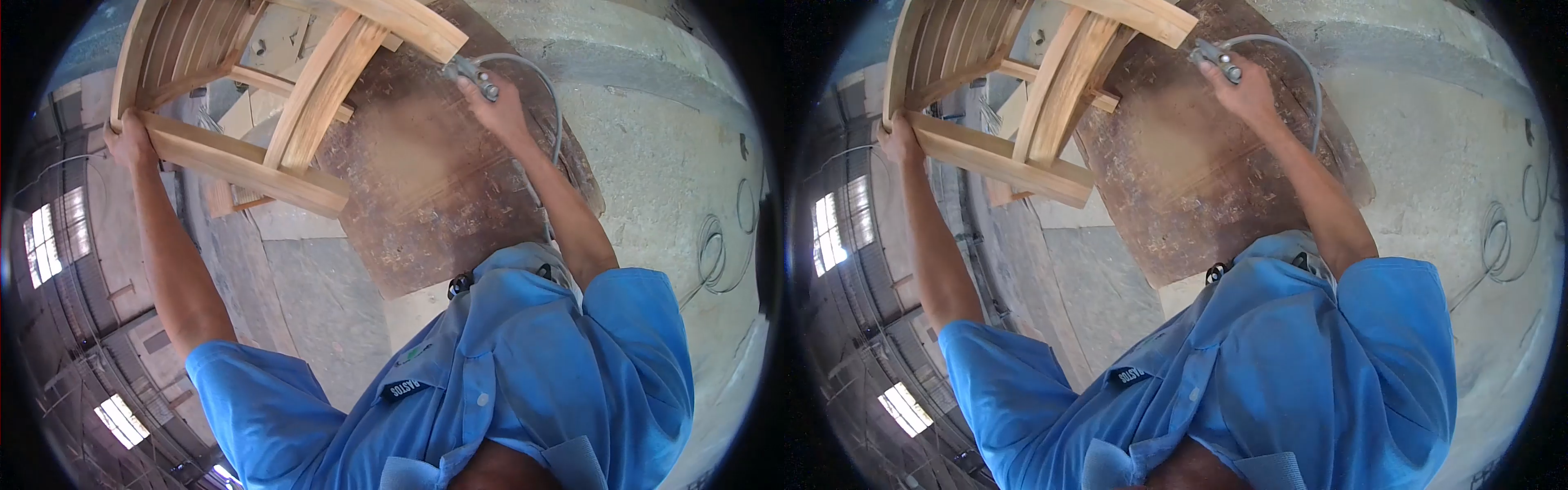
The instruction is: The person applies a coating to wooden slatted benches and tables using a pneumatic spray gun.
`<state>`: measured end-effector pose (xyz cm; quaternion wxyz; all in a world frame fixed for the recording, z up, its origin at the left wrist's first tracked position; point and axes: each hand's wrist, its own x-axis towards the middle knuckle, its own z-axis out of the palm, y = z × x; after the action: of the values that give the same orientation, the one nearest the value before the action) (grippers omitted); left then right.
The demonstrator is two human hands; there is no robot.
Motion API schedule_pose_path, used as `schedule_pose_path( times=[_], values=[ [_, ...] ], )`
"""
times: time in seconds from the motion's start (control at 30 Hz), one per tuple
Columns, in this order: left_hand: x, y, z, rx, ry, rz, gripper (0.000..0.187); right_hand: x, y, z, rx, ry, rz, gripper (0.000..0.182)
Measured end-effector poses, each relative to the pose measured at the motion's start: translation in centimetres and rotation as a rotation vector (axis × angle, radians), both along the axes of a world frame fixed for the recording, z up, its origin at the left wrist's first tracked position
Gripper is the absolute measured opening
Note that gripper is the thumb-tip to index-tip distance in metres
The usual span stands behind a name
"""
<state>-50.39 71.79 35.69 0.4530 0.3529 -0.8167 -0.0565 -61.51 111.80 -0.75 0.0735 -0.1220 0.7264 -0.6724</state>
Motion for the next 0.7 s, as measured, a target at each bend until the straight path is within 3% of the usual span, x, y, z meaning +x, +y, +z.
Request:
schedule_pose_path(
  times=[0.2, 0.37, 0.43, 0.57, 0.7],
  values=[
    [-0.2, -2.7, -0.3, -0.046, 0.019, -0.037, 0.077, 0.2, 2.8, -2.2, 0.164, -0.045, 0.031, 0.04],
    [0.2, -1.2, -0.6, -0.086, 0.059, -0.033, 0.076, -4.3, 4.8, 0.7, 0.1, -0.041, 0.058, 0.037],
    [0.1, 1.4, -0.5, -0.071, 0.078, -0.045, 0.075, -6.9, 5.8, 4.0, 0.14, 0.05, -0.008, 0.036],
    [0.3, 2.8, -0.6, -0.134, 0.094, -0.051, 0.073, -9.5, 5.8, 12.7, -0.028, -0.032, 0.024, 0.036],
    [0.5, 3.9, -1.0, -0.158, 0.105, -0.058, 0.071, -11.9, 4.1, 18.5, -0.049, 0.17, 0.129, 0.038]
  ],
)
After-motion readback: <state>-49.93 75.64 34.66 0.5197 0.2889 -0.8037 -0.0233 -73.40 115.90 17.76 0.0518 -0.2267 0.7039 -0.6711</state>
